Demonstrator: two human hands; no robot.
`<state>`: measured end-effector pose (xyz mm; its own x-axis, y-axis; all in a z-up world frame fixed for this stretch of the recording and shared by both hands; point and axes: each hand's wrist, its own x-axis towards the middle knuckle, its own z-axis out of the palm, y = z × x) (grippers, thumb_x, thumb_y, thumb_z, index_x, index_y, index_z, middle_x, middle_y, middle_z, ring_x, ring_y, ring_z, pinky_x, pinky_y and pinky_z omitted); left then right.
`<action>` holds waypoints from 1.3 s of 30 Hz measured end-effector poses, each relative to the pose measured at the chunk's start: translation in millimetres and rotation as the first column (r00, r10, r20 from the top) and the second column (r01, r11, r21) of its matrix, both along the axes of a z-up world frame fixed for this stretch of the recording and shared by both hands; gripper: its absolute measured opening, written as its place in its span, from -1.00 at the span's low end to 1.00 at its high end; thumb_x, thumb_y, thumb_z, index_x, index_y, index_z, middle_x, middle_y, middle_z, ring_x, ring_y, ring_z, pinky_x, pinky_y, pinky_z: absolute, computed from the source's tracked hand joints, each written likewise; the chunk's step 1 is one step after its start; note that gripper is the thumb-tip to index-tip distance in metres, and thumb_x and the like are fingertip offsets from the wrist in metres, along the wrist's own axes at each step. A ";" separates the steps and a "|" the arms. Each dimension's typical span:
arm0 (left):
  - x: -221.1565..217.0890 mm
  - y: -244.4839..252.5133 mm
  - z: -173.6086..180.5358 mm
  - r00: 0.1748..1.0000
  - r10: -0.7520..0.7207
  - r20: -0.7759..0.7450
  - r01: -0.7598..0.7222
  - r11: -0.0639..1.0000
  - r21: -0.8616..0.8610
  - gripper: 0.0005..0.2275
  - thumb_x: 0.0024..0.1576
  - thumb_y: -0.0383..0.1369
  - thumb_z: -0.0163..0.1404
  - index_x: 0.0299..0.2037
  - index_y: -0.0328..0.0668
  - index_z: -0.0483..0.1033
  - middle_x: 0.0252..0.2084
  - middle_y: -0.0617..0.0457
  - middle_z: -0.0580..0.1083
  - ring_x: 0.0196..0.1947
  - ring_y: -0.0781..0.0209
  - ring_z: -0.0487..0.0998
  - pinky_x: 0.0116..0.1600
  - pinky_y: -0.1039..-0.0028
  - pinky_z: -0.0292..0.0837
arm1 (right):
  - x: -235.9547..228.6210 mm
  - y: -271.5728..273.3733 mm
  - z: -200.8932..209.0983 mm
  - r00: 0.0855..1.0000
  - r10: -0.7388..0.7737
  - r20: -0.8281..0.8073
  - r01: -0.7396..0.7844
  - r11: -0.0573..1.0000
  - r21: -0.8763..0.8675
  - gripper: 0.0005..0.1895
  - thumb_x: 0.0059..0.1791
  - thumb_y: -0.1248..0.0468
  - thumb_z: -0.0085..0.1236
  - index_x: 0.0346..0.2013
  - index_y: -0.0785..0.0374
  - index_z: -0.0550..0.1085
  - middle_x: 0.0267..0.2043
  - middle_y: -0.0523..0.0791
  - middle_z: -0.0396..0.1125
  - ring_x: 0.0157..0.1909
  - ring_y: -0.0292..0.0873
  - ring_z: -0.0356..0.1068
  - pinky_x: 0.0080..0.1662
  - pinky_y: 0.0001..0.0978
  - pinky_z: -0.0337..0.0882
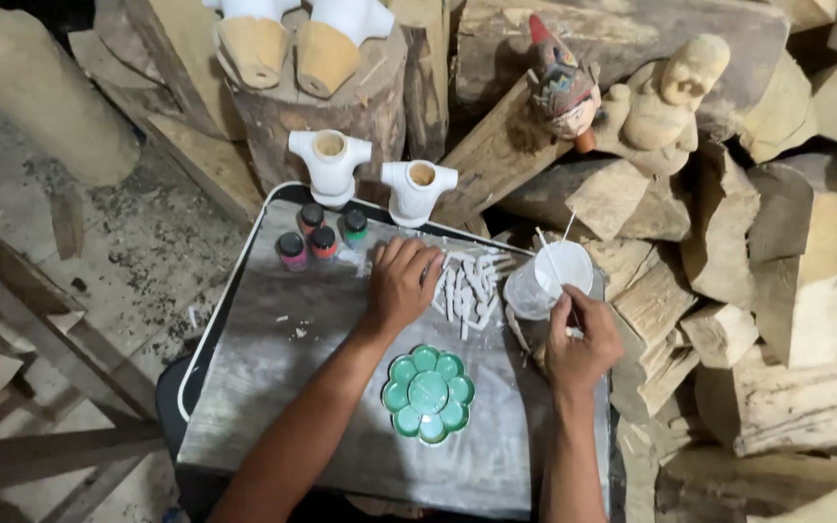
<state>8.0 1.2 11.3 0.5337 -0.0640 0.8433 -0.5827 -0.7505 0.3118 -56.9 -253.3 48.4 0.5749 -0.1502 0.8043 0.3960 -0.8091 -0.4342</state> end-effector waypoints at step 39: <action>-25.2 -21.5 18.7 0.850 -0.522 0.066 0.516 0.852 0.090 -0.89 0.25 -0.42 0.05 -0.31 -0.22 0.59 -0.47 0.05 0.35 -0.46 0.11 0.41 -0.34 0.41 0.39 | -64.7 -30.6 -3.2 0.876 -0.005 -0.482 -0.082 0.984 -0.159 -0.38 -0.07 0.18 0.35 0.17 0.53 0.45 0.15 0.34 0.36 0.32 0.45 0.27 0.32 0.29 0.22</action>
<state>-17.3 -20.3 30.0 0.3335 -0.3692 0.8674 -0.9151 -0.3480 0.2037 -121.6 -283.9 45.2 0.8979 -0.0063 0.4402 0.2077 -0.8756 -0.4360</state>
